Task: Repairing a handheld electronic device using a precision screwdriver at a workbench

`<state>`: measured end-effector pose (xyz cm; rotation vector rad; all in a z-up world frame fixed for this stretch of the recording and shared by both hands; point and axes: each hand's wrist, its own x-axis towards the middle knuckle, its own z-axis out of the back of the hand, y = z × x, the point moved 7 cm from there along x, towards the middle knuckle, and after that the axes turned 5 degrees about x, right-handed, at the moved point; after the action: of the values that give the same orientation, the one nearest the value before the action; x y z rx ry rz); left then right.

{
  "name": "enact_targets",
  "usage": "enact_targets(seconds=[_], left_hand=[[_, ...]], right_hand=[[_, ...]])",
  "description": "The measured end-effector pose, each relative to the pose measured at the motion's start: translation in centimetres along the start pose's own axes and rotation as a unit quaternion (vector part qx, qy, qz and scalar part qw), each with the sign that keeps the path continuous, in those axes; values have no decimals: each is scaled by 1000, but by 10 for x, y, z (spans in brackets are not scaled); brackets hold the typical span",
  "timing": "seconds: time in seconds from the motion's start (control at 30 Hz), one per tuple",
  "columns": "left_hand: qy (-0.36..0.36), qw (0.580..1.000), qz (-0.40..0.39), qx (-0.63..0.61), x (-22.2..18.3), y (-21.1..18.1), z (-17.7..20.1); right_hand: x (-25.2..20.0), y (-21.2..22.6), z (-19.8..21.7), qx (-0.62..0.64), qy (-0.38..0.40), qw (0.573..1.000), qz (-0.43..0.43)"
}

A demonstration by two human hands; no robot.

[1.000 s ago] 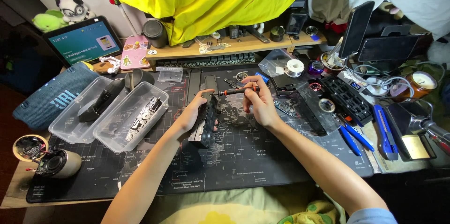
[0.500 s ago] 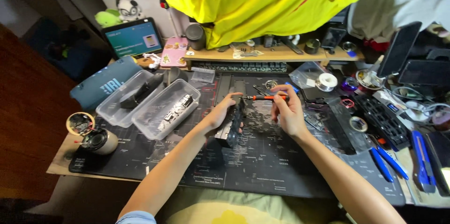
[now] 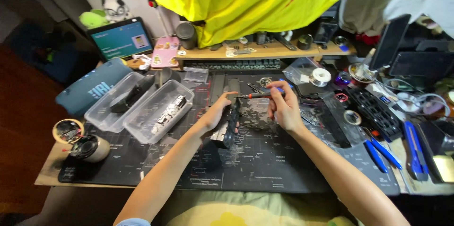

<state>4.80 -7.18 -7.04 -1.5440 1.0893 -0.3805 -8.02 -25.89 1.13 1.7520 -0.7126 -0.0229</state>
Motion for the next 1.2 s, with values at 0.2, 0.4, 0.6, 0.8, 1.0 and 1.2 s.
enact_targets(seconds=[0.2, 0.4, 0.6, 0.8, 1.0, 1.2], left_hand=[[-3, 1000, 3, 2, -6, -8, -3], [-4, 1000, -2, 6, -4, -8, -2], [0, 1000, -2, 17, -12, -16, -7], [-3, 1000, 2, 7, -14, -18, -9], [-8, 1000, 1, 15, -21, -25, -15], [-13, 1000, 4, 12, -18, -21, -12]], right_hand=[[2, -4, 4, 26, 35, 999, 12], [4, -9, 6, 34, 38, 999, 15], [-1, 10, -3, 21, 47, 998, 28], [-1, 6, -4, -9, 36, 999, 27], [-5, 16, -8, -8, 36, 999, 26], [-5, 21, -14, 14, 45, 998, 30]])
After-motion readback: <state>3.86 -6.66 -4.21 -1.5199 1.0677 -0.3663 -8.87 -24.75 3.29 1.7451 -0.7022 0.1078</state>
